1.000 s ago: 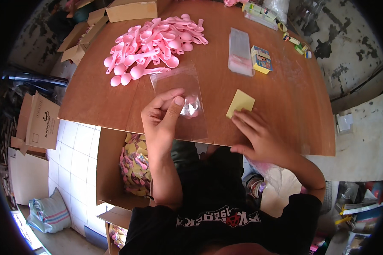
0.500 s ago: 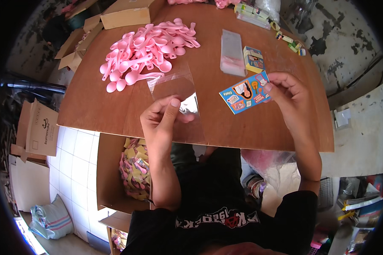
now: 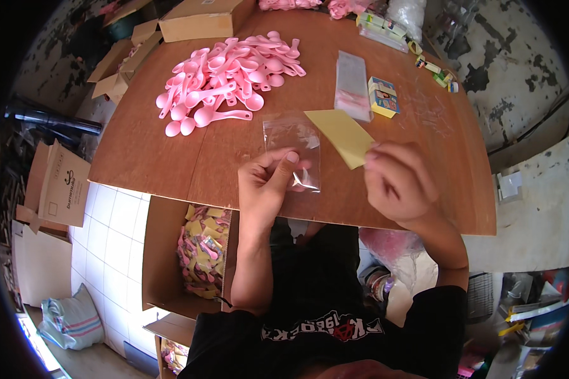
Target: The person places a pink plastic spoon and a yellow sticky note into a small clear plastic bag. They repeat this process multiple times, handling the items one at a time and sealing each bag individually.
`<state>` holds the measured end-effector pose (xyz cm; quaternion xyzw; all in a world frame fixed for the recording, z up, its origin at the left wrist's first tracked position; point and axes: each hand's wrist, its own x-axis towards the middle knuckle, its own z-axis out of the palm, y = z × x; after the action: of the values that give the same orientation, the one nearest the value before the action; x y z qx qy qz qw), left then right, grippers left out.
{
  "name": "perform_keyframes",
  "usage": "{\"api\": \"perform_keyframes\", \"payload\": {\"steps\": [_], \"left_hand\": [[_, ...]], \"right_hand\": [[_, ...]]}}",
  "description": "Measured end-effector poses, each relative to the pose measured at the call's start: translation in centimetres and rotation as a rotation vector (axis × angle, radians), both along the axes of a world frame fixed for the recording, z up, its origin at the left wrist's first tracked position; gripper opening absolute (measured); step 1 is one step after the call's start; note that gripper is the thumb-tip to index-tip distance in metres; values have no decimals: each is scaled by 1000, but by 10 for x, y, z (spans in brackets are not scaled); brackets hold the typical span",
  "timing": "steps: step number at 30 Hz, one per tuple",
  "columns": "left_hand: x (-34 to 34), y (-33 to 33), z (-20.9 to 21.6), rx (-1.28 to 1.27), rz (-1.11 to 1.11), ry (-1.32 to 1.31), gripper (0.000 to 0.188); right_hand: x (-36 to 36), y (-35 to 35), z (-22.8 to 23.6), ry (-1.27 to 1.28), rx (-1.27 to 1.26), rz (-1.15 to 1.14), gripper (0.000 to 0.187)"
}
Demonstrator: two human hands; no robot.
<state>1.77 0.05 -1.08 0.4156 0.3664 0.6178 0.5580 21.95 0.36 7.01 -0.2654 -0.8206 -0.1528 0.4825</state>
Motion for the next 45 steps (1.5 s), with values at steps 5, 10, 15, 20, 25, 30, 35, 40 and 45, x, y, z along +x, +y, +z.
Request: {"api": "perform_keyframes", "payload": {"steps": [5,10,15,20,25,30,35,40,45], "left_hand": [[4,-4,2,-20,-148,-392,22],[4,-5,4,21,-61,-104,17],[8,-10,2,100,-204,58,17],[2,-6,0,58,-211,-36,22],[-1,-1,-4,14,-227,51,24],[2,-6,-2,0,-296,33,23],[0,-8,5,-12,-316,54,24],[0,-4,-2,39,-313,60,23],[3,-5,0,26,-350,53,23]], "right_hand": [[-4,-3,-23,-406,271,-13,28],[-6,-9,-16,-277,-59,79,24],[-2,10,15,-43,-467,39,26],[14,13,25,53,-851,84,24],[20,11,31,420,-807,180,18],[3,16,27,505,-672,240,16],[2,24,19,465,-772,221,14],[10,24,16,403,-822,218,13],[8,24,21,552,-721,233,13]]}}
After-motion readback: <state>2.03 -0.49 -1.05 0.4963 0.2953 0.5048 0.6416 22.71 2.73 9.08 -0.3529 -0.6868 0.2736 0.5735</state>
